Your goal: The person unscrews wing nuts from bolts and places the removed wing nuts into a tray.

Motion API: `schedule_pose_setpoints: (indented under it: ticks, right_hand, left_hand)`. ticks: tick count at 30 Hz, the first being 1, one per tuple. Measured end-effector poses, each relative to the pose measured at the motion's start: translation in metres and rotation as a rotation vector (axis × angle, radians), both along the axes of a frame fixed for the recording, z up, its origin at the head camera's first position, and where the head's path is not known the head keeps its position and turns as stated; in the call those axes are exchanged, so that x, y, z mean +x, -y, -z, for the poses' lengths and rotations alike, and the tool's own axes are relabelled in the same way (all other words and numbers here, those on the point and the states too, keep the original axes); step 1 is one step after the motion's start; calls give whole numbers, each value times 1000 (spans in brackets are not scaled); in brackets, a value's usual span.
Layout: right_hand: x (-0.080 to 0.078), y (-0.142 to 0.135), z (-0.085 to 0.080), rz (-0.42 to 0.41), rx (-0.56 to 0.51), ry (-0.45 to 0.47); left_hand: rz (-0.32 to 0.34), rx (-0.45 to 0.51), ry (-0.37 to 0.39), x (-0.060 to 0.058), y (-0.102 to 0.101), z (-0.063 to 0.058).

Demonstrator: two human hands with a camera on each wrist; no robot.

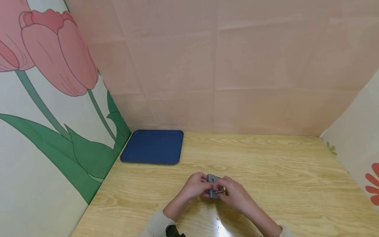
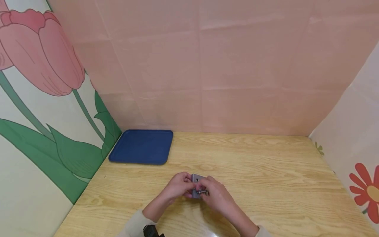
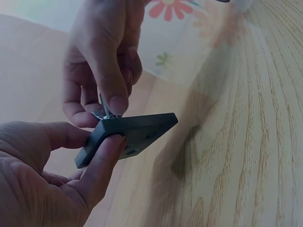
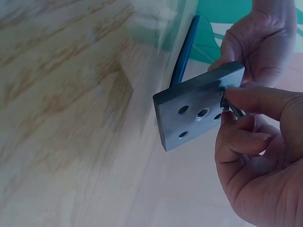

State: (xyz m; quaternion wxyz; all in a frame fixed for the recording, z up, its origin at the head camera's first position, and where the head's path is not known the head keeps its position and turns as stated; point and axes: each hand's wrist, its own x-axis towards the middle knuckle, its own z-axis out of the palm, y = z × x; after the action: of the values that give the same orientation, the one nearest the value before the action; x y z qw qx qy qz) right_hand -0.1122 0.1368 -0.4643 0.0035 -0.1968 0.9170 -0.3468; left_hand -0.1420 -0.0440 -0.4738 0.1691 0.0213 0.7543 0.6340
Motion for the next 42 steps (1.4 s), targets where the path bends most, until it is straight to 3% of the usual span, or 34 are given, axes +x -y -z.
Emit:
schedule_pose_setpoints:
  ticks: [8, 17, 28, 42]
  right_hand:
    - [0, 0, -3, 50, -57, 54]
    - [-1, 0, -4, 156, 19, 151]
    - [0, -1, -3, 96, 59, 134]
    - [-1, -4, 0, -10, -7, 60]
  left_hand:
    - [17, 1, 9, 0, 3, 2]
    - [11, 0, 15, 1, 2, 2]
    - [19, 23, 16, 2, 3, 3]
    - [8, -5, 24, 0, 2, 2]
